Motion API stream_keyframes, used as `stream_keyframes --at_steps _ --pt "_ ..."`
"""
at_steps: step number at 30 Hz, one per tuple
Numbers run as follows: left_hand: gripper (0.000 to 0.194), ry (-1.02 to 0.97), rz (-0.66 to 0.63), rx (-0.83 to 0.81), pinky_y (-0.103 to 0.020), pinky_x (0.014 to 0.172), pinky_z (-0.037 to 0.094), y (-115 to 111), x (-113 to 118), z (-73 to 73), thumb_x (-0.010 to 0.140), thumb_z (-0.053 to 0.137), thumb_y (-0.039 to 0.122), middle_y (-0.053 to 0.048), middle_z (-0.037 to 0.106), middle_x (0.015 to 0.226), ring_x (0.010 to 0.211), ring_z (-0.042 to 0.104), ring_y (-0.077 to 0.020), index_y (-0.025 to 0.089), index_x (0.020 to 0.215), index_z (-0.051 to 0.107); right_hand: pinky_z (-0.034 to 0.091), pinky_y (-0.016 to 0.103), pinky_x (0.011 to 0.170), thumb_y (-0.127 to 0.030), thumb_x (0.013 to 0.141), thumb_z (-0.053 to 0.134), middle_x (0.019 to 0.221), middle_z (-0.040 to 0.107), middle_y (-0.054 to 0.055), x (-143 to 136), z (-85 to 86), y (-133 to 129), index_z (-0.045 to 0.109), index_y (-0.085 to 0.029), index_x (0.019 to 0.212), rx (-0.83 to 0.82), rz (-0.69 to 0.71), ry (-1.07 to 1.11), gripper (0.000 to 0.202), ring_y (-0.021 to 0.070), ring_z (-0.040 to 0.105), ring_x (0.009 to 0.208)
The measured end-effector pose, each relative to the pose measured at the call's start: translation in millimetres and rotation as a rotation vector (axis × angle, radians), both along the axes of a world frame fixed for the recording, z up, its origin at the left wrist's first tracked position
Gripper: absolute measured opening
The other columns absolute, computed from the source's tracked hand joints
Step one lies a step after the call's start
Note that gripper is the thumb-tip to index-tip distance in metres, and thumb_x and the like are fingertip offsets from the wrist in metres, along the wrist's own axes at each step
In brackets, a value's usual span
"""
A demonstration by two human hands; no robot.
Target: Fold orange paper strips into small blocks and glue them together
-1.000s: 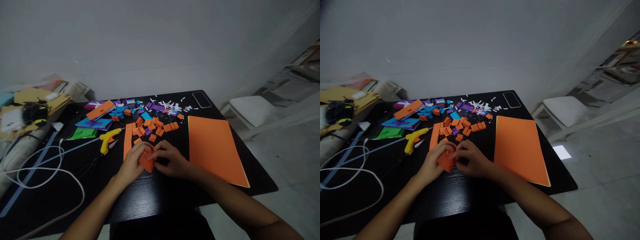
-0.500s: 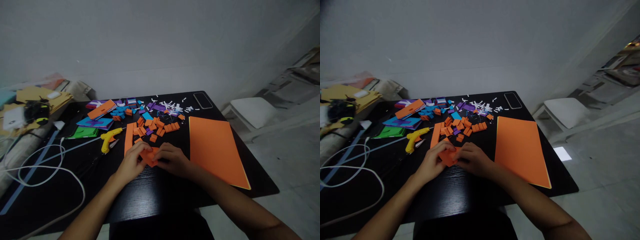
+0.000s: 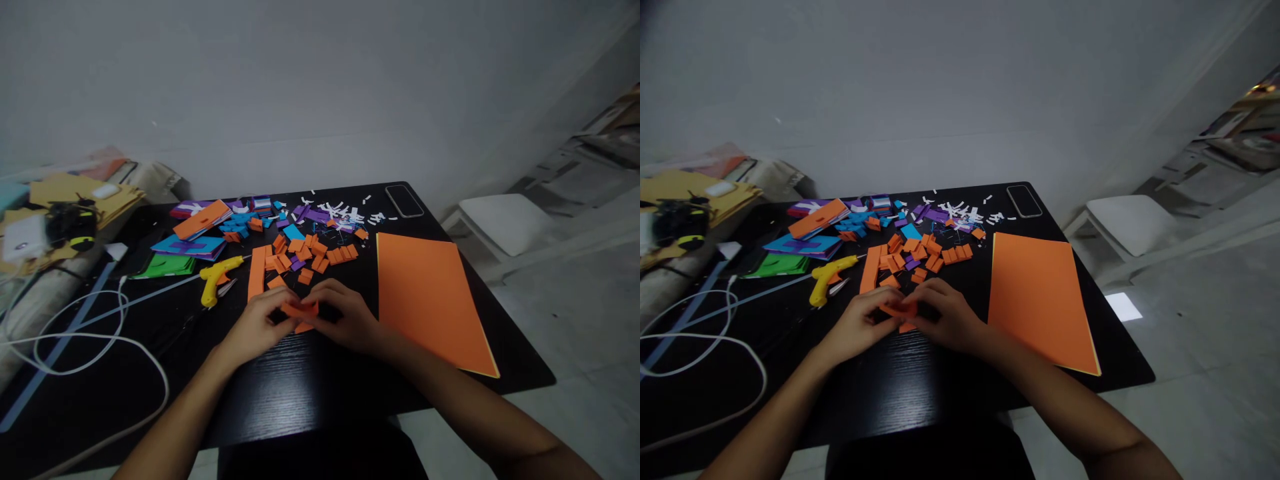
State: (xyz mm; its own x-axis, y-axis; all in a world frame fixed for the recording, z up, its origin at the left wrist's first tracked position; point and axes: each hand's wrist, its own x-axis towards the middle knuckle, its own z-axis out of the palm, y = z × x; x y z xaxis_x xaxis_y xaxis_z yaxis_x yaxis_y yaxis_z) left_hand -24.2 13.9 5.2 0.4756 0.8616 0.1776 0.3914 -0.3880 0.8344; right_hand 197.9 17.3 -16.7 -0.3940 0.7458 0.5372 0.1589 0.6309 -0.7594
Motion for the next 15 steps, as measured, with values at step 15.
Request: stream_keyframes --at_steps 15 --pt "0.023 -0.011 -0.066 0.144 -0.036 0.090 0.055 -9 4 4.9 0.097 0.055 0.017 -0.012 0.068 0.117 0.104 0.068 -0.0221 0.020 0.111 0.073 0.054 0.029 0.076 -0.028 0.082 0.074 0.088 0.072 0.001 2 1.7 9 0.069 -0.019 0.089 -0.705 -0.043 0.257 0.012 0.0151 0.067 0.081"
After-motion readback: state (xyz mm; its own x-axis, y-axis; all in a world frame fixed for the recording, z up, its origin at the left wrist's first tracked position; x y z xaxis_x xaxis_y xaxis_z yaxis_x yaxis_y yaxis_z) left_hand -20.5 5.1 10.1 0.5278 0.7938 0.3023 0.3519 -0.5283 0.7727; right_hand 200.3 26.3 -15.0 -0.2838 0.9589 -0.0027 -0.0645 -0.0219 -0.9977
